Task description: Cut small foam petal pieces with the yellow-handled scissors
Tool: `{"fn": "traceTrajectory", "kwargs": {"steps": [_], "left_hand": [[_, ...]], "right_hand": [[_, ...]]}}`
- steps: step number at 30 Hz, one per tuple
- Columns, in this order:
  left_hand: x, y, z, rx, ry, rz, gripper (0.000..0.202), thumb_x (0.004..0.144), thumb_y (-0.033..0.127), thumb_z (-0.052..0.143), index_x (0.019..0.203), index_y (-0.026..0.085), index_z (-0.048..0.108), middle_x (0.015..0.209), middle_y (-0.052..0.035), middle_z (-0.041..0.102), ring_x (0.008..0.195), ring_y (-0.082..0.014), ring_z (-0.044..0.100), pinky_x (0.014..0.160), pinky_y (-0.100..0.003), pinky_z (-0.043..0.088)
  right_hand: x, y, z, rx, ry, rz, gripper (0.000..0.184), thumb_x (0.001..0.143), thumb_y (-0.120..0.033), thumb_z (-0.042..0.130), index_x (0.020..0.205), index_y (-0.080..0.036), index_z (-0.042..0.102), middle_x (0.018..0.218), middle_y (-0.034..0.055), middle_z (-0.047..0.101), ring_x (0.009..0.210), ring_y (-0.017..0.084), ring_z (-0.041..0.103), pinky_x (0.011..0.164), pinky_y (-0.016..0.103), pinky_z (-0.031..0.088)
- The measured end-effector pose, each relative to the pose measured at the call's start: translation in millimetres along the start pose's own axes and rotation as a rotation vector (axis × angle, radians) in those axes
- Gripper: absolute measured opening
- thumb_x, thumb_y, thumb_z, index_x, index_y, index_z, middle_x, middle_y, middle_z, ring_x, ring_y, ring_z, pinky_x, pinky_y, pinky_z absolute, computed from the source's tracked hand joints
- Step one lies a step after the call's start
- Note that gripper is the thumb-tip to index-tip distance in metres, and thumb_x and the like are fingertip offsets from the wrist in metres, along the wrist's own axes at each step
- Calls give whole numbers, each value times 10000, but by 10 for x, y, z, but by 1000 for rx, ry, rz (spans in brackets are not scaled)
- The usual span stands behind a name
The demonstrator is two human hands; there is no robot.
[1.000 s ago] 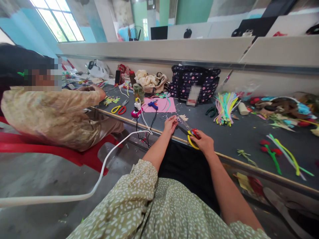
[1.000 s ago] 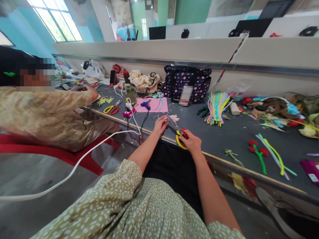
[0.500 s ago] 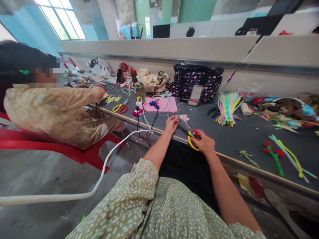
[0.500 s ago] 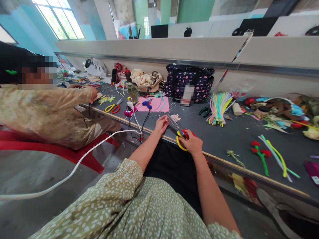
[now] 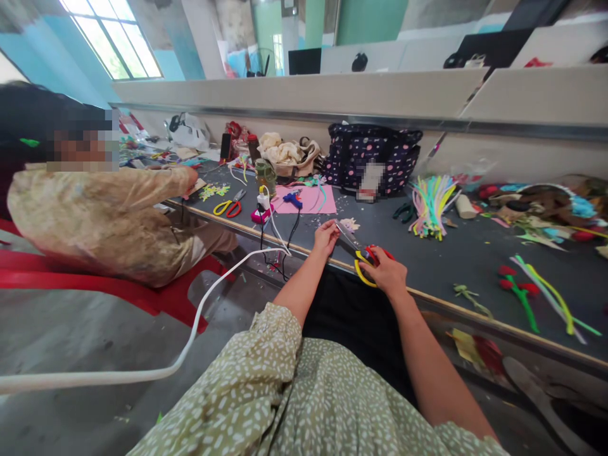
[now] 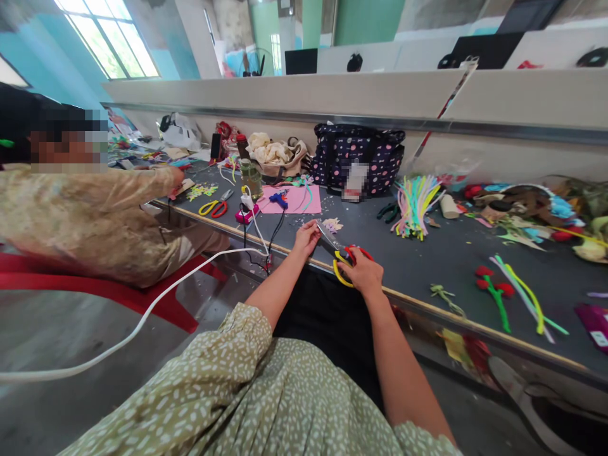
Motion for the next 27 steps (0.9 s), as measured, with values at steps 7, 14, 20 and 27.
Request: {"fn": "traceTrajectory", "kwargs": {"steps": [7,14,20,27], "left_hand": [[-28,19,16,5,35,-17,170,637,100,701,783,137,621,547,39,540,496,-41,485,613,-200,415],[-16,9,3,15,21,-12,159,639,99,695,779,136,629,546,36,541,516,-52,500,656,-223,424],[-12,8,3,1,22,-17,158,638,81,691,771,130,621,531,38,538,493,-46,491,619,-210,418],[-18,5,7,12,40,-28,160,639,90,697,777,131,626,534,38,538,504,-50,495,645,-221,425]], "right_hand": [[-8,-10,12,-10,32,-24,585,758,-656,460,1230,-312,506,992,25,672,802,226,608,640,299,376],[2,23,47,-1,52,-45,588,770,-662,444,1235,-309,511,1023,23,672,834,224,606,644,292,372],[10,39,59,15,49,-39,582,768,-663,448,1223,-308,526,1041,19,668,854,222,603,643,287,373],[23,50,49,14,43,-28,586,760,-665,450,1217,-309,540,1004,26,674,823,221,601,638,290,382]]}}
Point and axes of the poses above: each hand's wrist, its own x-axis towards the middle knuckle, its own z-axis out of the palm, y = z × x, the point moved 5 cm from there along x, towards the middle knuckle
